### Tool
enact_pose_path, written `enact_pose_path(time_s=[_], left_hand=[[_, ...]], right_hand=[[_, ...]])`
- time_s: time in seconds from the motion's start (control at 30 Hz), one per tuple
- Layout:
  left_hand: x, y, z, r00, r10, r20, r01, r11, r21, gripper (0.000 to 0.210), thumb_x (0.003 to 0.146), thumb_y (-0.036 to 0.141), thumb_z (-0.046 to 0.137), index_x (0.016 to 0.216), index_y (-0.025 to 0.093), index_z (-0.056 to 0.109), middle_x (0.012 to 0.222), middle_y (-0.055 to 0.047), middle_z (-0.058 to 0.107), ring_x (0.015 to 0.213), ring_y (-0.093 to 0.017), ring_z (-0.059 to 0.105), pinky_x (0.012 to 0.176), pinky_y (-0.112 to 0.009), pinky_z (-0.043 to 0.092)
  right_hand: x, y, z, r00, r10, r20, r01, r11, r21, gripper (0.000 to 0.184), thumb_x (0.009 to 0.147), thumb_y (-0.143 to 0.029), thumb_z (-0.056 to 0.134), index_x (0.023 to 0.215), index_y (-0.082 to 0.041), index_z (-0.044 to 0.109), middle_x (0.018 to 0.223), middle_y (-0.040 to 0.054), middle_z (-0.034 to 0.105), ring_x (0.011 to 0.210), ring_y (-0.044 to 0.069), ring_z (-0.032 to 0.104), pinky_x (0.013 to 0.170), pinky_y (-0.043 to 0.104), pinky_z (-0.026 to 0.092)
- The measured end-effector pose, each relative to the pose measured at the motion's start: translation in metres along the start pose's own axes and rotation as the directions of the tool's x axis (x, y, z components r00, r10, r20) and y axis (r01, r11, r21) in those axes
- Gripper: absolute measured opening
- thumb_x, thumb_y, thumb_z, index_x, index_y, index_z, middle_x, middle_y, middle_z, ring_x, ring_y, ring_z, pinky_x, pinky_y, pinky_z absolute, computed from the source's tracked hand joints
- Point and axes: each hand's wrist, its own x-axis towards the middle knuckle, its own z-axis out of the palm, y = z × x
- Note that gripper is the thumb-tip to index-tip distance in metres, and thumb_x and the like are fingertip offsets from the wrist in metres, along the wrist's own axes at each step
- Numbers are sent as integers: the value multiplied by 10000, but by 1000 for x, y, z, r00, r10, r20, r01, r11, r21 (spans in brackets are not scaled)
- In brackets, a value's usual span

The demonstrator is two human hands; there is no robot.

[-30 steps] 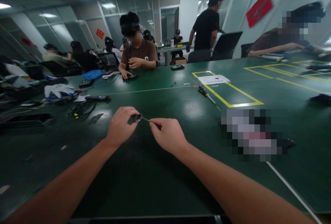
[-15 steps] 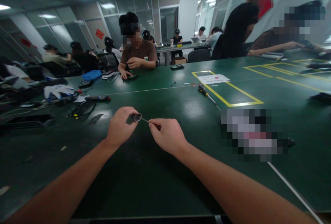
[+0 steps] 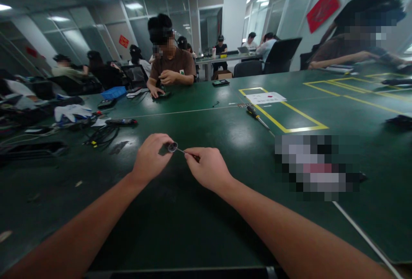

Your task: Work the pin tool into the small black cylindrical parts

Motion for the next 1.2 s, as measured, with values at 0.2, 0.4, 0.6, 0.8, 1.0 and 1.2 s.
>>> enact_pose_path(time_s=[0.2,0.4,0.6,0.8,1.0,1.2], left_hand=[[1,-9,-4,1000,1,30,-1,1000,12,243,830,10,633,991,192,639,1014,-56,701,987,-221,643,912,-368,530],[1,-14,-4,997,-66,35,64,997,47,246,826,8,627,996,187,637,1033,-69,689,1013,-233,632,925,-381,526],[1,-10,-3,999,-29,38,27,999,34,237,839,7,629,984,194,637,1019,-61,683,1000,-225,624,908,-372,523],[0,-11,-3,1000,30,6,-30,998,56,237,863,22,621,1012,204,639,1032,-63,681,1010,-228,611,936,-385,512],[1,-14,2,983,-115,144,103,990,92,253,830,8,603,989,203,632,1044,-71,672,1035,-253,604,924,-389,514],[-2,-14,5,894,-266,361,245,964,103,262,805,39,608,1001,204,661,1061,-69,674,975,-238,642,859,-374,541]], right_hand=[[12,14,-25,979,-39,200,-2,980,199,275,906,-332,650,1087,-220,823,926,24,814,760,181,701,694,290,498],[11,9,-25,990,-26,141,15,997,80,279,942,-300,589,1086,-249,822,931,4,817,781,183,706,711,294,495],[8,4,-14,994,8,108,-2,998,-60,297,958,-288,555,1075,-234,823,827,-6,801,640,151,663,639,284,453],[9,6,-16,994,33,107,-21,994,-109,301,956,-297,551,1060,-242,827,797,-6,793,650,159,670,634,283,451],[10,8,-16,990,60,126,-43,990,-131,304,948,-287,544,1050,-250,829,843,3,805,681,166,682,641,289,466],[15,18,-14,972,219,90,-182,934,-308,292,933,-282,547,969,-223,830,845,50,798,703,189,679,630,304,459]])
